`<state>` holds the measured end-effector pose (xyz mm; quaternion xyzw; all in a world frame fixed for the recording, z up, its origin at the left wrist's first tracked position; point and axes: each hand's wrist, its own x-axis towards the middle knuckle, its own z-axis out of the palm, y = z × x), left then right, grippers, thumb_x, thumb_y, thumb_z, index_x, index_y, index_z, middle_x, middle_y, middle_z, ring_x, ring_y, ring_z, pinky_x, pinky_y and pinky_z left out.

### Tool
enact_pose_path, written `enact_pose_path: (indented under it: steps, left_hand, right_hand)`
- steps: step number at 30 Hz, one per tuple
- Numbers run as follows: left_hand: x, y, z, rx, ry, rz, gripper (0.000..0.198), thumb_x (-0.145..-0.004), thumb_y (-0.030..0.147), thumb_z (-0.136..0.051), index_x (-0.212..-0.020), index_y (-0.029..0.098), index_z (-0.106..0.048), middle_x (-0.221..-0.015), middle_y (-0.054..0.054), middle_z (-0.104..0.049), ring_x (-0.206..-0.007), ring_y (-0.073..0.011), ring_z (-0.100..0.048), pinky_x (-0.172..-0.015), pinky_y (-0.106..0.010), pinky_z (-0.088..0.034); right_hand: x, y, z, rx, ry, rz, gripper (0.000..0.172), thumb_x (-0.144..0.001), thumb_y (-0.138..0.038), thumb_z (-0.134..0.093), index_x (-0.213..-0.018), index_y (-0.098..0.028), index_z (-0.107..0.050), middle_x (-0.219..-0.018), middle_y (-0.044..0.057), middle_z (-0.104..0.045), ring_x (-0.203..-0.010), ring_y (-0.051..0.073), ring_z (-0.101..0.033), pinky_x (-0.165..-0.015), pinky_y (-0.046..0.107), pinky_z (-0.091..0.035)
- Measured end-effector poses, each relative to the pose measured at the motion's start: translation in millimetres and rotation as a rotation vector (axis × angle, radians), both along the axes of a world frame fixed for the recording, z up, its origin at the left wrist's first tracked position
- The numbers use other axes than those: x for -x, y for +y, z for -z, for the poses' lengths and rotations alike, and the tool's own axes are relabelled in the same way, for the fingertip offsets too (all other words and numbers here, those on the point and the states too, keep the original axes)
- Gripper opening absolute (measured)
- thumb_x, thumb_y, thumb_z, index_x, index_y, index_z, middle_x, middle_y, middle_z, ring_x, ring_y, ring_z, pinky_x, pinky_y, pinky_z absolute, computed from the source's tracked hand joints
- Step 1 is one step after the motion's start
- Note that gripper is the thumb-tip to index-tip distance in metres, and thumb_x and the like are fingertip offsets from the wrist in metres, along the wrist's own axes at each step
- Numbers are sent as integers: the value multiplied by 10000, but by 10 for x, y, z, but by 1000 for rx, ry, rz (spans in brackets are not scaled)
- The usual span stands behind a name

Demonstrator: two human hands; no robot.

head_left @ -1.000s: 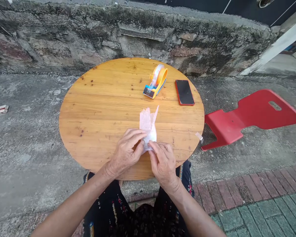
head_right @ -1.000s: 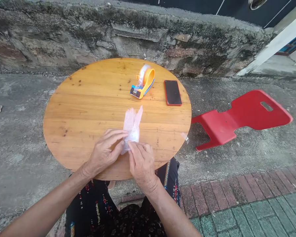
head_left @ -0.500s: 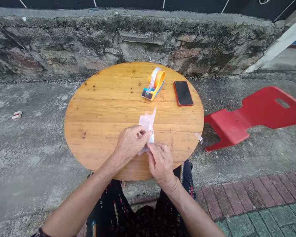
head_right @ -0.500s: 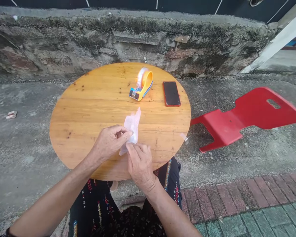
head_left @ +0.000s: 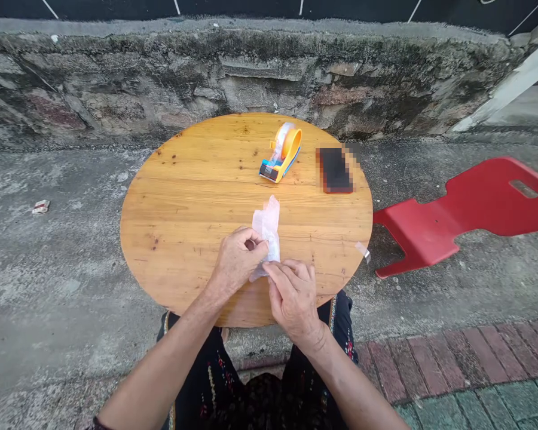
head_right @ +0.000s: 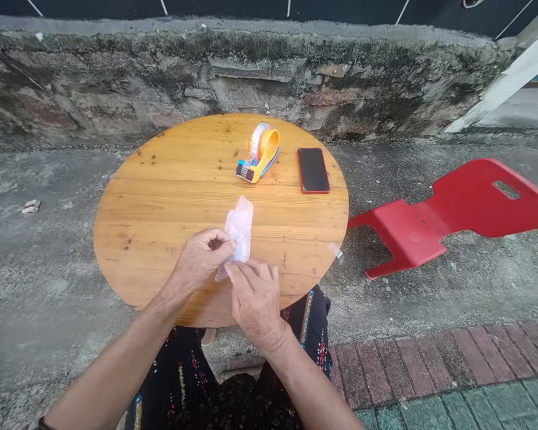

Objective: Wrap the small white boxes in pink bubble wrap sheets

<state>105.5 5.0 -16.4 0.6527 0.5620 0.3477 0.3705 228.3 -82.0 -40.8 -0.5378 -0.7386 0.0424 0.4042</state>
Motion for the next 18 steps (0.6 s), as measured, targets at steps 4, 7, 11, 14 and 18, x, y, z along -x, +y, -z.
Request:
enact_pose_path:
  steps: [4,7,11,14,18]
  left_hand:
    - [6,-22,29,34,-56,-18,48,-699,204,-578,-677,171,-551,-662,34,-530,-561,-97,-470,-548,-234,-383]
    - [13,-40,71,48,-142,-28,183,-710,188,-591,-891,180,-567,-805,31,-547,-558,-79,-465,-556,-231,-407]
    - [29,-66,99,-49,-133,30,243,-766,149,-551,-994,202,-614,-897,19,-516,-580,-71,-445,-593,-229,-422]
    - [46,-86,78,-107,-53,78,178,-803,136,-523,-882,197,-670,-877,3,-530,-649,-94,-484,-634,-230,-436]
    - [91,-114,49,-146,6,131,189,-842,138,-505,-900,175,-681,-907,-25,-585,-745,-126,-550,-678,-247,-470]
  right_hand:
    - [-20,4,-17,-10,14,-2,327,-878,-73,-540,-1178,-198,-579,-1057,29,-726,-932,195,-571,-823,384,-374]
    - [-32,18,-28,-6,50,-7,304,-882,-92,-550,-1164,-200,-579,-1034,24,-728,-920,190,-574,-831,387,-372]
    - [-36,36,-30,2,68,-2,297,-891,-83,-535,-1156,-210,-582,-1012,18,-729,-898,183,-570,-816,380,-366]
    - [-30,34,-30,16,78,11,280,-894,-90,-533,-1138,-213,-591,-984,21,-725,-879,183,-562,-790,370,-362]
    - [-29,23,-52,87,134,38,267,-890,-113,-540,-1127,-225,-597,-969,21,-708,-874,185,-550,-774,358,-369]
